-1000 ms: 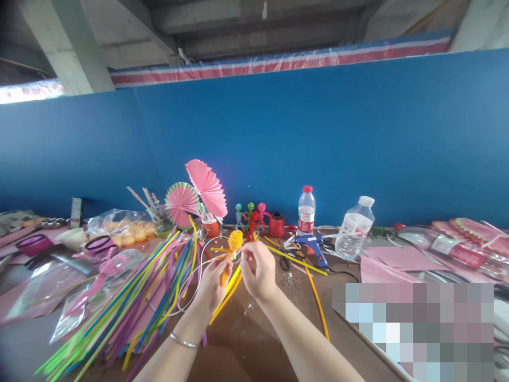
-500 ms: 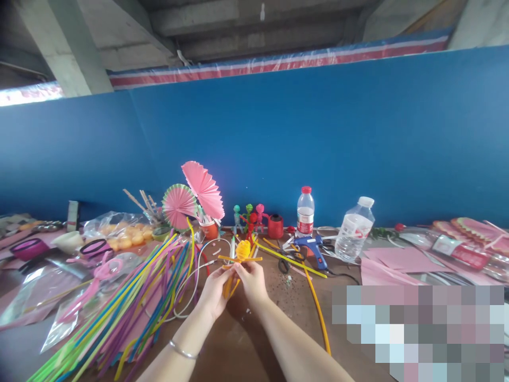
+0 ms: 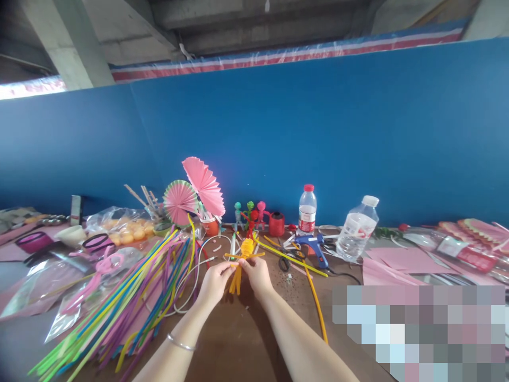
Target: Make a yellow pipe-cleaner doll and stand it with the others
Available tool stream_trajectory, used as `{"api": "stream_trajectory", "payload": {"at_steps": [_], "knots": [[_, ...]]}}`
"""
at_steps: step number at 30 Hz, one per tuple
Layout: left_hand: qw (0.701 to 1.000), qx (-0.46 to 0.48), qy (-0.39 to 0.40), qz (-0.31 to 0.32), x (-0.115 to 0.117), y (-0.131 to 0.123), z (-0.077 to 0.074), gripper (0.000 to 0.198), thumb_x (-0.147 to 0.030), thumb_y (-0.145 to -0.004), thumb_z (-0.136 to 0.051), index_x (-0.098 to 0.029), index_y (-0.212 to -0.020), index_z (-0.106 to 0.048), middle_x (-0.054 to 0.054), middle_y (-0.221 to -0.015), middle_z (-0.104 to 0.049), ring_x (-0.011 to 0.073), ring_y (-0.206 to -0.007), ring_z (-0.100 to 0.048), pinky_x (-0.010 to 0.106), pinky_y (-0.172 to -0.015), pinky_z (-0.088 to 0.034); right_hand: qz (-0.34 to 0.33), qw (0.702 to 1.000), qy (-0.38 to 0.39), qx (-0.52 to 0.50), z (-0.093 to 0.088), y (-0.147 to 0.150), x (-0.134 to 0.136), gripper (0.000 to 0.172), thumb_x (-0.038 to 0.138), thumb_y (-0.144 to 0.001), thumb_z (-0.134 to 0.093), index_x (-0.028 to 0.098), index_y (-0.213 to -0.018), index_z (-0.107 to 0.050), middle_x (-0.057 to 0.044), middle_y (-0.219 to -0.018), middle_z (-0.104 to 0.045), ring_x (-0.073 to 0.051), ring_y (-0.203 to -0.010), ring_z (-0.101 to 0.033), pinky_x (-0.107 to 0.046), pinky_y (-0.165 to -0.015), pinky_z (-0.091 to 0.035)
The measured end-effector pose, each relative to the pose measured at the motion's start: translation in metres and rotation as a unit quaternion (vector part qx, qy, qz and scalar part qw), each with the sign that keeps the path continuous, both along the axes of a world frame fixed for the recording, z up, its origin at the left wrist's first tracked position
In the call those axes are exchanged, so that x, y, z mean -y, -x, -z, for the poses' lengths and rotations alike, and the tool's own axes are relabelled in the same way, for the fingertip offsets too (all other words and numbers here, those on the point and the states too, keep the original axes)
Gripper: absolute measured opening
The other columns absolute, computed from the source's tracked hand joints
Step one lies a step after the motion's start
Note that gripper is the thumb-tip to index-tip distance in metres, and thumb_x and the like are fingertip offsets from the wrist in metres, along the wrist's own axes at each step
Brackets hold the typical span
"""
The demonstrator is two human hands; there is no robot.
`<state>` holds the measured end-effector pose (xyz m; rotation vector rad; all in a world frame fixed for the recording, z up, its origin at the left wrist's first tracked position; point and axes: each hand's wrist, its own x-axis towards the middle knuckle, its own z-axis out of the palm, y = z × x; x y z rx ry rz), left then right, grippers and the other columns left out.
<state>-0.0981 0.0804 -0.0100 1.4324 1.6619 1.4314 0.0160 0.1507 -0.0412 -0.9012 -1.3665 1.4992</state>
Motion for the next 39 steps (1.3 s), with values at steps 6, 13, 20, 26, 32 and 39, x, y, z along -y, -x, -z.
{"api": "stream_trajectory", "payload": {"at_steps": [6, 13, 20, 26, 32, 39], "knots": [[0.991, 0.109, 0.053, 0.050, -0.005, 0.010, 0.009, 0.019, -0.030, -0.065, -0.064, -0.016, -0.075, -0.070, 0.006, -0.067, -0.067, 0.0185, -0.063, -0.061, 0.025, -0.058, -0.046, -0.097, 0.992, 0.068, -0.038, -0.002, -0.003, -0.002, 0.032, 0.041, -0.057, -0.070, 0.010, -0.065, -0.063, -0.001, -0.054, -0.059, -0.010, -0.046, -0.049, -0.023, -0.049, -0.037], [0.951, 0.289, 0.085, 0.071, -0.004, 0.010, 0.013, 0.017, -0.024, -0.055, -0.074, -0.012, -0.063, -0.065, 0.002, -0.058, -0.062, 0.0106, -0.053, -0.054, 0.019, -0.051, -0.039, -0.156, 0.982, 0.087, -0.066, 0.003, -0.001, -0.004, 0.039, 0.041, -0.047, -0.076, 0.010, -0.069, -0.066, -0.004, -0.059, -0.063, -0.015, -0.054, -0.057, -0.030, -0.060, -0.045], [0.937, 0.320, 0.104, 0.091, 0.000, 0.007, 0.008, 0.024, -0.022, -0.053, -0.076, -0.011, -0.071, -0.064, 0.002, -0.062, -0.064, 0.0118, -0.055, -0.058, 0.020, -0.050, -0.039, -0.177, 0.976, 0.092, -0.090, 0.007, 0.001, -0.007, 0.030, 0.029, -0.049, -0.077, 0.010, -0.069, -0.066, -0.003, -0.057, -0.061, -0.010, -0.047, -0.052, -0.022, -0.047, -0.040], [0.953, 0.283, 0.101, 0.047, -0.003, 0.006, 0.010, 0.028, -0.023, -0.051, -0.077, -0.012, -0.072, -0.063, 0.002, -0.061, -0.063, 0.0169, -0.058, -0.062, 0.024, -0.053, -0.044, -0.194, 0.968, 0.120, -0.108, 0.000, -0.002, -0.005, 0.021, 0.026, -0.053, -0.073, 0.011, -0.062, -0.063, 0.000, -0.050, -0.055, -0.008, -0.043, -0.047, -0.022, -0.047, -0.040], [0.951, 0.297, 0.081, 0.037, -0.004, 0.007, 0.011, 0.031, -0.023, -0.050, -0.077, -0.011, -0.076, -0.064, 0.006, -0.069, -0.068, 0.0192, -0.065, -0.064, 0.029, -0.064, -0.049, -0.192, 0.965, 0.123, -0.128, -0.001, -0.003, -0.002, 0.020, 0.032, -0.062, -0.062, 0.012, -0.064, -0.062, 0.001, -0.052, -0.055, -0.010, -0.048, -0.050, -0.028, -0.058, -0.045], [0.933, 0.348, 0.089, 0.026, -0.005, 0.008, 0.012, 0.035, -0.022, -0.048, -0.078, -0.010, -0.078, -0.065, 0.008, -0.074, -0.068, 0.0192, -0.065, -0.064, 0.032, -0.069, -0.050, -0.180, 0.973, 0.099, -0.105, -0.003, 0.000, -0.003, 0.011, 0.022, -0.058, -0.059, 0.012, -0.054, -0.061, 0.001, -0.049, -0.055, -0.010, -0.048, -0.051, -0.026, -0.060, -0.044]]}}
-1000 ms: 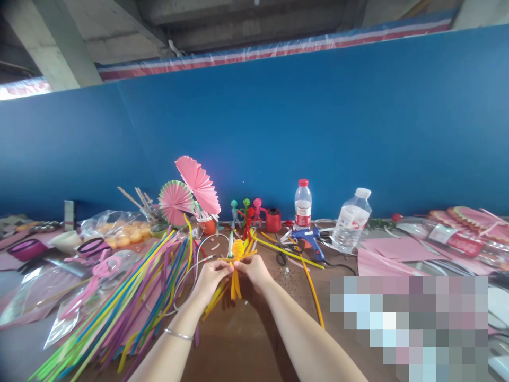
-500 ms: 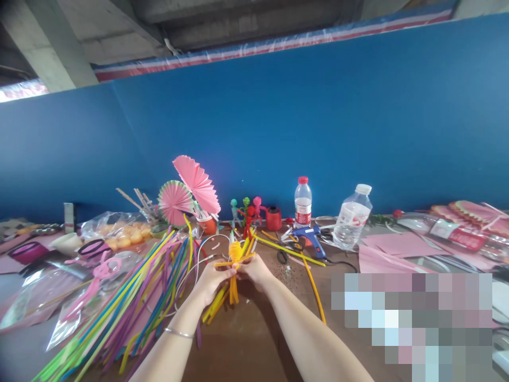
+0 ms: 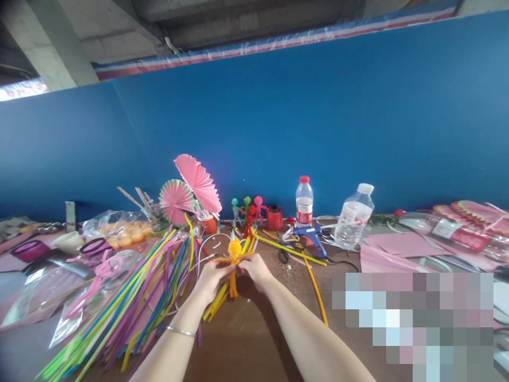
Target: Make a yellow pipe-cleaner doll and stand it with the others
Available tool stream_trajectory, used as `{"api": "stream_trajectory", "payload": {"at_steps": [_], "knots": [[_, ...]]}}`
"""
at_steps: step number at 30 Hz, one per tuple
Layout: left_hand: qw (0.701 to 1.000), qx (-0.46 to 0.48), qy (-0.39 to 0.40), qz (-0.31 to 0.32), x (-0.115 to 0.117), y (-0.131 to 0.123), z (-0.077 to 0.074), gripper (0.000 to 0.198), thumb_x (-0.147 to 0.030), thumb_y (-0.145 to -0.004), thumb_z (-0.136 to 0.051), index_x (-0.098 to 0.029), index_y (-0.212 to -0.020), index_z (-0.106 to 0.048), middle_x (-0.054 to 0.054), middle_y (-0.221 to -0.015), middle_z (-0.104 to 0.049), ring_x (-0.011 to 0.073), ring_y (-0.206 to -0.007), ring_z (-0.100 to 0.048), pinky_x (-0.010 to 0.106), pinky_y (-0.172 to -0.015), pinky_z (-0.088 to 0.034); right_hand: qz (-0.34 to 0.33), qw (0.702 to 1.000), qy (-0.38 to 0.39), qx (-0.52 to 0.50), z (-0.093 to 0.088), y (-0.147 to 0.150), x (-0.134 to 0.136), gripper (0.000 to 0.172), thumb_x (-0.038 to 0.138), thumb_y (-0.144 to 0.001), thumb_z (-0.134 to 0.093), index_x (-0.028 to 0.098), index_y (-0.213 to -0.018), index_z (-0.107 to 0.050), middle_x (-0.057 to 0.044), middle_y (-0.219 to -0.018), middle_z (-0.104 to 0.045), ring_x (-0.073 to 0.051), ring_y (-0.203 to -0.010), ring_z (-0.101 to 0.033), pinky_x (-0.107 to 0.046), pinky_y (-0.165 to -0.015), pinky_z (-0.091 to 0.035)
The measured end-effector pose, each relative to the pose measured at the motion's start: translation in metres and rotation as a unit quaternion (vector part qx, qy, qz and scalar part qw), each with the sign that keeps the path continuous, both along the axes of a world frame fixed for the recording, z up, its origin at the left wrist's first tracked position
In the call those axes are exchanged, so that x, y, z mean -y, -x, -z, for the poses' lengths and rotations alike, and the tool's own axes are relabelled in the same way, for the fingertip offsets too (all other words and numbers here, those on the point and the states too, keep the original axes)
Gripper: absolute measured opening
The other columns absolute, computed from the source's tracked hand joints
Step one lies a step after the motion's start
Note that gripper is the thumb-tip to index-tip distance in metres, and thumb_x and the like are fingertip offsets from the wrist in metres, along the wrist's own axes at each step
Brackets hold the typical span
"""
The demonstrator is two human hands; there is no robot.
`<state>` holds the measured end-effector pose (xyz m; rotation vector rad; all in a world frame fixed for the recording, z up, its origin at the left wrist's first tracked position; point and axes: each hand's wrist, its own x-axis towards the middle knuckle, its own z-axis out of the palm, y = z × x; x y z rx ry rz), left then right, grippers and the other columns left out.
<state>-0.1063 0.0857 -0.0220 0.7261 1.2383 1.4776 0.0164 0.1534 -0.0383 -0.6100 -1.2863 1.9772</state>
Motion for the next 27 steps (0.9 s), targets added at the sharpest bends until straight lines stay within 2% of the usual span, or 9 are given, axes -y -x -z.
{"api": "stream_trajectory", "payload": {"at_steps": [3, 6, 8, 12, 16, 18, 22, 24, 27], "knots": [[1.000, -0.010, -0.015, -0.001, 0.000, -0.001, -0.001, 0.034, -0.020, -0.048, -0.078, -0.010, -0.077, -0.064, 0.007, -0.071, -0.068, 0.0196, -0.066, -0.064, 0.034, -0.070, -0.050, 0.015, 1.000, -0.006, 0.009, -0.001, 0.001, 0.002, 0.017, 0.028, -0.061, -0.059, 0.013, -0.055, -0.062, 0.000, -0.050, -0.055, -0.011, -0.049, -0.052, -0.028, -0.060, -0.044], [1.000, -0.012, -0.021, 0.009, 0.001, -0.003, -0.003, 0.034, -0.019, -0.049, -0.077, -0.010, -0.079, -0.063, 0.006, -0.071, -0.068, 0.0196, -0.066, -0.064, 0.034, -0.070, -0.050, 0.038, 0.999, -0.018, 0.030, 0.000, 0.002, 0.003, 0.012, 0.024, -0.060, -0.061, 0.013, -0.058, -0.064, 0.001, -0.050, -0.056, -0.011, -0.048, -0.051, -0.028, -0.060, -0.044], [1.000, 0.008, -0.023, 0.008, 0.002, -0.003, -0.004, 0.032, -0.020, -0.052, -0.076, -0.011, -0.079, -0.063, 0.006, -0.073, -0.068, 0.0188, -0.067, -0.064, 0.032, -0.070, -0.050, 0.046, 0.998, -0.033, 0.040, 0.001, 0.002, 0.003, 0.011, 0.023, -0.059, -0.062, 0.014, -0.064, -0.066, 0.001, -0.055, -0.060, -0.012, -0.051, -0.054, -0.028, -0.061, -0.045], [0.999, 0.041, -0.021, -0.002, 0.004, -0.005, -0.010, 0.026, -0.023, -0.059, -0.073, -0.011, -0.078, -0.062, 0.007, -0.075, -0.068, 0.0178, -0.066, -0.064, 0.028, -0.065, -0.051, 0.054, 0.995, -0.076, 0.043, 0.001, 0.002, 0.005, 0.019, 0.029, -0.062, -0.064, 0.015, -0.074, -0.068, -0.001, -0.063, -0.064, -0.015, -0.057, -0.057, -0.029, -0.063, -0.046], [0.999, 0.023, -0.032, 0.002, 0.004, -0.007, -0.013, 0.024, -0.025, -0.061, -0.071, -0.011, -0.079, -0.063, 0.007, -0.075, -0.067, 0.0179, -0.068, -0.064, 0.028, -0.065, -0.051, 0.083, 0.991, -0.094, 0.044, 0.000, 0.002, 0.006, 0.022, 0.030, -0.065, -0.062, 0.015, -0.079, -0.068, -0.002, -0.070, -0.066, -0.016, -0.064, -0.060, -0.030, -0.067, -0.046], [0.999, -0.011, -0.037, -0.004, 0.004, -0.008, -0.012, 0.027, -0.026, -0.060, -0.071, -0.012, -0.081, -0.063, 0.006, -0.077, -0.067, 0.0180, -0.070, -0.064, 0.029, -0.067, -0.051, 0.113, 0.984, -0.119, 0.075, -0.002, 0.002, 0.006, 0.020, 0.027, -0.066, -0.061, 0.016, -0.081, -0.068, -0.003, -0.073, -0.067, -0.018, -0.069, -0.061, -0.031, -0.070, -0.046], [0.994, -0.087, -0.050, -0.040, 0.004, -0.009, -0.008, 0.030, -0.030, -0.058, -0.072, -0.012, -0.080, -0.063, 0.006, -0.078, -0.066, 0.0187, -0.071, -0.062, 0.028, -0.063, -0.051, 0.148, 0.955, -0.223, 0.127, -0.006, 0.002, 0.009, 0.017, 0.022, -0.067, -0.057, 0.018, -0.080, -0.069, -0.005, -0.080, -0.068, -0.020, -0.077, -0.061, -0.032, -0.075, -0.045], [0.995, -0.068, -0.058, -0.047, 0.004, -0.011, -0.007, 0.029, -0.031, -0.059, -0.071, -0.012, -0.078, -0.063, 0.006, -0.077, -0.065, 0.0186, -0.070, -0.062, 0.028, -0.062, -0.051, 0.167, 0.945, -0.251, 0.130, -0.008, 0.001, 0.011, 0.019, 0.024, -0.069, -0.056, 0.019, -0.084, -0.067, -0.004, -0.082, -0.068, -0.020, -0.077, -0.061, -0.031, -0.075, -0.044], [0.997, 0.005, -0.042, -0.068, 0.003, -0.013, -0.006, 0.028, -0.028, -0.056, -0.073, -0.011, -0.075, -0.063, 0.004, -0.072, -0.065, 0.0163, -0.065, -0.062, 0.026, -0.060, -0.049, 0.214, 0.926, -0.271, 0.155, -0.009, 0.001, 0.014, 0.017, 0.028, -0.069, -0.057, 0.020, -0.083, -0.064, -0.002, -0.077, -0.066, -0.017, -0.069, -0.059, -0.028, -0.067, -0.044]]}}
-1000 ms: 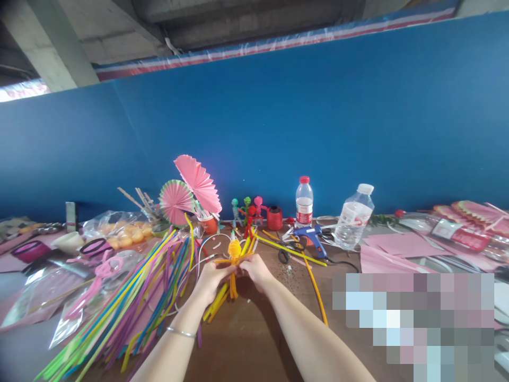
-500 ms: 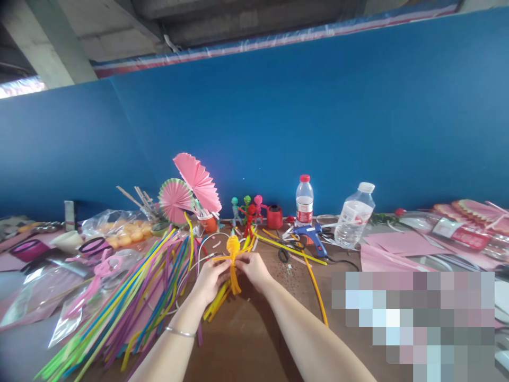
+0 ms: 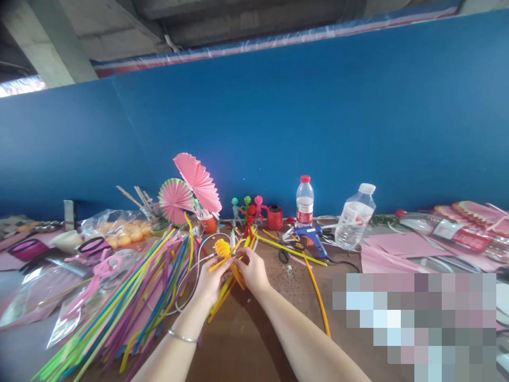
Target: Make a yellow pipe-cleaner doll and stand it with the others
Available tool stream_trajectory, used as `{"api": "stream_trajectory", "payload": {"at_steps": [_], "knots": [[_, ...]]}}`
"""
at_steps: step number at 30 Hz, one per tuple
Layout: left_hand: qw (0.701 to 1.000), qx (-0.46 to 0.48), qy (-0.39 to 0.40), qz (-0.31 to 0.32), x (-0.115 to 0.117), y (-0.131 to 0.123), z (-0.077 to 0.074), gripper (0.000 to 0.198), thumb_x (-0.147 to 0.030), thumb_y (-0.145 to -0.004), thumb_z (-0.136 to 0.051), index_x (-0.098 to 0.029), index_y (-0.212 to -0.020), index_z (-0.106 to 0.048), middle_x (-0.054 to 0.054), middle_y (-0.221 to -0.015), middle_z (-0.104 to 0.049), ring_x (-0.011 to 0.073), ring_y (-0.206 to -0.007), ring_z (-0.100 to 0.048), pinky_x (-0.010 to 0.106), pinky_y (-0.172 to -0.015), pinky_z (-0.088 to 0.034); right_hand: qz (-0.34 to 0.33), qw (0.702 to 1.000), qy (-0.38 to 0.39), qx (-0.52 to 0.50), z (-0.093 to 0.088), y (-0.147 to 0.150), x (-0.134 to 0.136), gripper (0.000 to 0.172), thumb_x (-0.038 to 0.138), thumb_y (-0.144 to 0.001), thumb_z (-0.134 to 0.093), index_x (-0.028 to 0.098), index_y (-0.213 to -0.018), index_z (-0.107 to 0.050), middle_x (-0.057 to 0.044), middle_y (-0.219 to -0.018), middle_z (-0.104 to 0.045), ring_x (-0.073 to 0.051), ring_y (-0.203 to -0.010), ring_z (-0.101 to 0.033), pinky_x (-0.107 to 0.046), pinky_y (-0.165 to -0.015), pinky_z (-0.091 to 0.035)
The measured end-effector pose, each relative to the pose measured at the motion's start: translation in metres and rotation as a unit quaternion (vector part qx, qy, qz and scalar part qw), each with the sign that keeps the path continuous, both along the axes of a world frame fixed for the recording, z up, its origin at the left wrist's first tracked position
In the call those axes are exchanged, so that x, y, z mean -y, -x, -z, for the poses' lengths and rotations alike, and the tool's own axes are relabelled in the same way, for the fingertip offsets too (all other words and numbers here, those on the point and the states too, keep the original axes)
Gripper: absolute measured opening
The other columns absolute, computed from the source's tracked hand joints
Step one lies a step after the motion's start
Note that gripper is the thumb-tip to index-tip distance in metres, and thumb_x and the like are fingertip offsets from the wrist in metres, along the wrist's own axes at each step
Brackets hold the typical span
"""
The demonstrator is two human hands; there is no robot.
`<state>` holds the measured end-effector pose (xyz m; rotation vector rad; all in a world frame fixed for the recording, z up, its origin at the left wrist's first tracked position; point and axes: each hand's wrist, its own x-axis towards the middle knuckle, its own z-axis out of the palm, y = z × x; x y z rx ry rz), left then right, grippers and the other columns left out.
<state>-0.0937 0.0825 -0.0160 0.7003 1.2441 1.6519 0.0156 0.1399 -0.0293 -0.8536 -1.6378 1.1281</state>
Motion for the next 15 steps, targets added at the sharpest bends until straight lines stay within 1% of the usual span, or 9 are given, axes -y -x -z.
{"api": "stream_trajectory", "payload": {"at_steps": [3, 5, 8, 11, 13, 15], "knots": [[0.998, 0.049, 0.012, -0.030, -0.001, -0.001, 0.002, 0.027, -0.024, -0.053, -0.076, -0.011, -0.072, -0.061, 0.002, -0.065, -0.064, 0.0130, -0.058, -0.060, 0.023, -0.056, -0.047, 0.043, 0.997, -0.029, 0.053, 0.000, 0.000, 0.002, 0.014, 0.032, -0.070, -0.057, 0.019, -0.071, -0.063, -0.002, -0.070, -0.063, -0.016, -0.063, -0.056, -0.026, -0.062, -0.042], [0.997, 0.054, 0.008, -0.051, -0.002, -0.002, 0.003, 0.027, -0.022, -0.052, -0.076, -0.011, -0.072, -0.061, 0.000, -0.062, -0.063, 0.0106, -0.055, -0.058, 0.020, -0.053, -0.045, 0.049, 0.994, -0.052, 0.078, -0.001, 0.001, 0.005, 0.016, 0.033, -0.073, -0.055, 0.020, -0.070, -0.064, -0.003, -0.070, -0.063, -0.017, -0.065, -0.056, -0.026, -0.062, -0.041], [0.996, 0.047, -0.014, -0.079, -0.003, -0.001, 0.003, 0.025, -0.021, -0.054, -0.075, -0.012, -0.072, -0.062, -0.001, -0.061, -0.063, 0.0090, -0.055, -0.057, 0.018, -0.052, -0.042, 0.016, 0.994, -0.077, 0.070, -0.003, 0.002, 0.011, 0.021, 0.031, -0.079, -0.049, 0.021, -0.078, -0.068, -0.005, -0.077, -0.065, -0.018, -0.071, -0.058, -0.027, -0.067, -0.041], [0.991, 0.073, -0.051, -0.096, -0.004, -0.001, 0.004, 0.022, -0.021, -0.055, -0.074, -0.013, -0.071, -0.062, -0.002, -0.063, -0.063, 0.0100, -0.059, -0.058, 0.021, -0.057, -0.044, -0.025, 0.996, -0.077, 0.036, -0.004, 0.005, 0.016, 0.022, 0.030, -0.076, -0.054, 0.023, -0.093, -0.067, -0.006, -0.092, -0.064, -0.020, -0.083, -0.058, -0.029, -0.075, -0.043], [0.988, 0.098, -0.067, -0.099, -0.005, -0.003, 0.006, 0.021, -0.021, -0.055, -0.074, -0.014, -0.071, -0.062, -0.002, -0.064, -0.063, 0.0108, -0.060, -0.059, 0.022, -0.059, -0.045, -0.033, 0.996, -0.076, 0.027, -0.003, 0.006, 0.019, 0.026, 0.028, -0.073, -0.057, 0.024, -0.098, -0.065, -0.006, -0.100, -0.062, -0.021, -0.090, -0.057, -0.030, -0.081, -0.042], [0.986, 0.108, -0.073, -0.100, -0.005, -0.006, 0.008, 0.021, -0.022, -0.056, -0.074, -0.014, -0.072, -0.062, -0.001, -0.066, -0.064, 0.0116, -0.063, -0.059, 0.024, -0.063, -0.045, -0.028, 0.997, -0.069, 0.022, -0.001, 0.007, 0.019, 0.025, 0.027, -0.074, -0.057, 0.025, -0.097, -0.066, -0.005, -0.100, -0.063, -0.021, -0.091, -0.057, -0.030, -0.082, -0.042]]}}
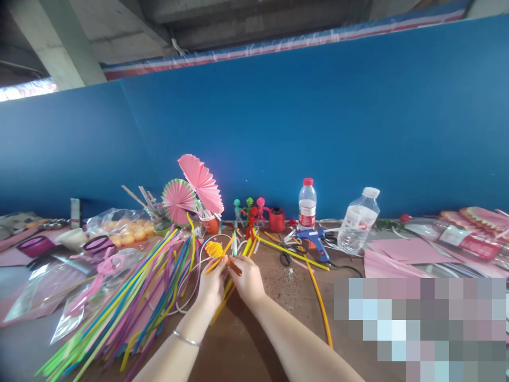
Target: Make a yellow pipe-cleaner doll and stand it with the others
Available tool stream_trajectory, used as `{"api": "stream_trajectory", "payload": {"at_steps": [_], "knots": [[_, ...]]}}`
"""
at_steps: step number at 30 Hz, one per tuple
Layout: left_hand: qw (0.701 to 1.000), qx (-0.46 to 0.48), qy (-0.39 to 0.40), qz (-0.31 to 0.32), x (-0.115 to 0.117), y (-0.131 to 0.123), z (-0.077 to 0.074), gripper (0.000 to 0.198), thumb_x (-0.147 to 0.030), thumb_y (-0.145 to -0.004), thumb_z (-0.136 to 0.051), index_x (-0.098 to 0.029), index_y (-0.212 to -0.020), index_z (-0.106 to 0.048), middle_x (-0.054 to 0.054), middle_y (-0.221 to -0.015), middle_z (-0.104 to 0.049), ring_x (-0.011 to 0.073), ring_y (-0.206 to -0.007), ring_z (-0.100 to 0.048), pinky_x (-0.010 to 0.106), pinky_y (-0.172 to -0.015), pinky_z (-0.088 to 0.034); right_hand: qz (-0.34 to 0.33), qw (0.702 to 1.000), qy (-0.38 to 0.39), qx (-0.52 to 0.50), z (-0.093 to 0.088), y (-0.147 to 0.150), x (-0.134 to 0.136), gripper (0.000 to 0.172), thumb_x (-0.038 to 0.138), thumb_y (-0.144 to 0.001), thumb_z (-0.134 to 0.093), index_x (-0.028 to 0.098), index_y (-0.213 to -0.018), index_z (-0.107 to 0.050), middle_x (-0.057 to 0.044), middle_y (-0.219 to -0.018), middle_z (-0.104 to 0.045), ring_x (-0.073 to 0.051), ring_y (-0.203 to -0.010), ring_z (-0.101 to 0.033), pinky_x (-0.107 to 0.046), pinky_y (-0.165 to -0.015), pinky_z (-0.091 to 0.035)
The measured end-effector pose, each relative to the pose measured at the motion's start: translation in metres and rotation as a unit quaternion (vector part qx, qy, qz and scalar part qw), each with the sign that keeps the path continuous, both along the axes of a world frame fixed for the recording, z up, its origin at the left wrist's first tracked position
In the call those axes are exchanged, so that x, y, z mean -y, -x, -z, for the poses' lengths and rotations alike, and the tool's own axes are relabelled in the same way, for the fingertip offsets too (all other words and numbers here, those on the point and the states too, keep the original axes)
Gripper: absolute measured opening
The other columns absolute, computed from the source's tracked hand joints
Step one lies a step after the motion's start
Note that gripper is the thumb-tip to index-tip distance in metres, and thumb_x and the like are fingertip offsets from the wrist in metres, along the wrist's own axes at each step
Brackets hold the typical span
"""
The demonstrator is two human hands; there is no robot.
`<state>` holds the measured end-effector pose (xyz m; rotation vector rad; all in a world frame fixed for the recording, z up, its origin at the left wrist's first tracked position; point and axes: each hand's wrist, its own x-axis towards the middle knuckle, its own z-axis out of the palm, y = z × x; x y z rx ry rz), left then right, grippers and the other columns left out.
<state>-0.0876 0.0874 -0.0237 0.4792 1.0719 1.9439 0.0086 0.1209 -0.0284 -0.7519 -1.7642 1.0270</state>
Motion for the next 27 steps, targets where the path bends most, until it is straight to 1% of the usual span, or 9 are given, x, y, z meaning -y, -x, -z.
{"api": "stream_trajectory", "payload": {"at_steps": [5, 10, 12, 14, 17, 20, 23, 25, 27], "knots": [[0.999, -0.030, 0.000, -0.027, 0.000, -0.005, 0.003, 0.023, -0.024, -0.059, -0.072, -0.014, -0.079, -0.064, 0.002, -0.077, -0.065, 0.0137, -0.077, -0.060, 0.027, -0.077, -0.044, 0.008, 0.997, 0.073, -0.017, 0.004, 0.004, -0.004, 0.021, 0.029, -0.074, -0.054, 0.023, -0.087, -0.070, -0.004, -0.080, -0.068, -0.021, -0.074, -0.061, -0.030, -0.070, -0.044], [0.996, -0.080, -0.008, -0.033, -0.001, 0.002, 0.000, 0.020, -0.024, -0.058, -0.072, -0.013, -0.073, -0.064, 0.002, -0.076, -0.063, 0.0154, -0.077, -0.060, 0.028, -0.075, -0.044, -0.082, 0.971, 0.204, -0.090, 0.003, 0.007, -0.010, 0.023, 0.035, -0.068, -0.063, 0.016, -0.078, -0.070, -0.003, -0.067, -0.065, -0.017, -0.065, -0.058, -0.027, -0.064, -0.042], [0.996, -0.090, -0.010, -0.018, -0.001, 0.004, -0.002, 0.020, -0.023, -0.057, -0.072, -0.013, -0.072, -0.064, 0.002, -0.074, -0.063, 0.0151, -0.074, -0.060, 0.027, -0.072, -0.045, -0.142, 0.932, 0.307, -0.130, 0.002, 0.005, -0.014, 0.025, 0.037, -0.063, -0.067, 0.014, -0.072, -0.068, -0.002, -0.063, -0.063, -0.013, -0.059, -0.055, -0.024, -0.060, -0.041], [0.995, -0.104, -0.007, -0.003, -0.001, 0.006, -0.003, 0.020, -0.023, -0.056, -0.073, -0.012, -0.071, -0.063, 0.002, -0.072, -0.063, 0.0150, -0.071, -0.059, 0.027, -0.069, -0.045, -0.200, 0.875, 0.410, -0.162, 0.002, 0.001, -0.017, 0.023, 0.034, -0.060, -0.071, 0.014, -0.070, -0.065, -0.001, -0.064, -0.061, -0.009, -0.054, -0.053, -0.021, -0.056, -0.040], [0.992, -0.115, -0.009, 0.047, 0.001, 0.009, -0.006, 0.021, -0.022, -0.057, -0.072, -0.012, -0.072, -0.062, 0.003, -0.072, -0.063, 0.0152, -0.069, -0.059, 0.026, -0.066, -0.045, -0.279, 0.800, 0.502, -0.173, 0.002, -0.008, -0.023, 0.019, 0.025, -0.061, -0.072, 0.013, -0.072, -0.062, 0.000, -0.067, -0.060, -0.006, -0.052, -0.052, -0.019, -0.053, -0.039], [0.985, -0.087, -0.004, 0.151, 0.005, 0.012, -0.009, 0.019, -0.022, -0.061, -0.070, -0.011, -0.072, -0.062, 0.002, -0.063, -0.062, 0.0136, -0.058, -0.058, 0.026, -0.058, -0.045, -0.355, 0.757, 0.527, -0.155, 0.002, -0.017, -0.027, 0.018, 0.021, -0.064, -0.069, 0.010, -0.075, -0.061, 0.000, -0.065, -0.058, -0.007, -0.053, -0.053, -0.019, -0.054, -0.039], [0.969, -0.049, 0.017, 0.240, 0.009, 0.013, -0.010, 0.019, -0.026, -0.064, -0.068, -0.011, -0.073, -0.061, 0.000, -0.053, -0.057, 0.0125, -0.047, -0.054, 0.027, -0.051, -0.044, -0.403, 0.737, 0.522, -0.146, 0.004, -0.021, -0.027, 0.018, 0.021, -0.065, -0.068, 0.008, -0.074, -0.059, 0.000, -0.062, -0.055, -0.007, -0.054, -0.053, -0.021, -0.057, -0.041], [0.962, -0.039, 0.021, 0.268, 0.010, 0.013, -0.011, 0.019, -0.027, -0.066, -0.067, -0.011, -0.075, -0.061, 0.001, -0.053, -0.057, 0.0129, -0.045, -0.054, 0.027, -0.049, -0.044, -0.409, 0.738, 0.516, -0.146, 0.005, -0.021, -0.026, 0.021, 0.023, -0.063, -0.070, 0.008, -0.072, -0.058, 0.000, -0.060, -0.054, -0.008, -0.053, -0.051, -0.022, -0.057, -0.041], [0.964, -0.041, 0.011, 0.261, 0.010, 0.012, -0.011, 0.018, -0.026, -0.066, -0.067, -0.011, -0.075, -0.061, 0.001, -0.054, -0.058, 0.0125, -0.046, -0.054, 0.026, -0.049, -0.044, -0.403, 0.743, 0.513, -0.151, 0.005, -0.019, -0.026, 0.024, 0.025, -0.061, -0.072, 0.009, -0.072, -0.058, 0.000, -0.060, -0.054, -0.008, -0.054, -0.052, -0.023, -0.058, -0.041]]}}
